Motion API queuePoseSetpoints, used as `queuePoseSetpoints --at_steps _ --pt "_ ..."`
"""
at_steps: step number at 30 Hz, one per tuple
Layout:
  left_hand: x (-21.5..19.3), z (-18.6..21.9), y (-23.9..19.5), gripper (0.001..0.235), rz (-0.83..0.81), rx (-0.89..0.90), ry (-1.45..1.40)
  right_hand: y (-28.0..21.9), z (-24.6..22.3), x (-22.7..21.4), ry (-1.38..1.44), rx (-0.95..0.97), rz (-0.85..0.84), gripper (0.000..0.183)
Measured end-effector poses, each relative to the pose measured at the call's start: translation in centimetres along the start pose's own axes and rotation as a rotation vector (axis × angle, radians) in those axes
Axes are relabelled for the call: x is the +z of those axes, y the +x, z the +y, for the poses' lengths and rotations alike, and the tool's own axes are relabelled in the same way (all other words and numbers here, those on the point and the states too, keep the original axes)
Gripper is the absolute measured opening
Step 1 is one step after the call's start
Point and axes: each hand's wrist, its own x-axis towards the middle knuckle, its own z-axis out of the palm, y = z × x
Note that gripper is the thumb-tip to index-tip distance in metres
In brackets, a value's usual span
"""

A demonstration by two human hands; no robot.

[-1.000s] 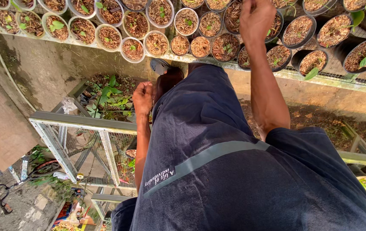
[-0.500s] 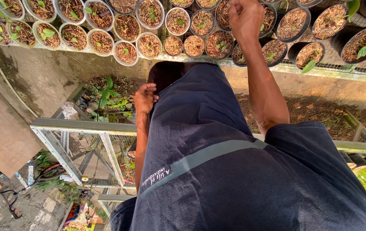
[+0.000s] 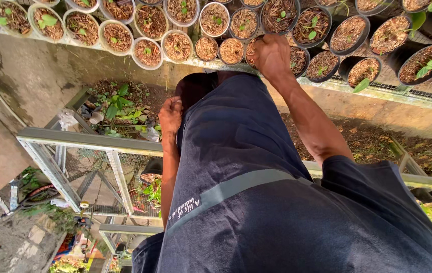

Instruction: The person repeatedly picks up small plastic pots from a metal shelf, removes grass-like weeds from around seedlings by hand, and places the pots back on the shelf. The action is performed one pot at a time across multiple rows.

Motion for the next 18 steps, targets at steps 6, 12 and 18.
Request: queuePoseSetpoints --at_steps 6,12,18 --pt "0.1 0.3 0.5 0.023 0.009 0.025 0.005 0.7 0.3 0.6 0.036 -0.005 -0.040 0.006" --pt "-0.1 0.8 0.5 0.022 0.014 0.034 -0.028 0.2 0.7 1.3 -0.060 -0.047 -0.006 0.011" --pt "-0.1 0.8 -0.4 0.022 0.010 -0.017 0.014 -0.6 1.0 2.2 0.026 0.085 -0.071 0.012"
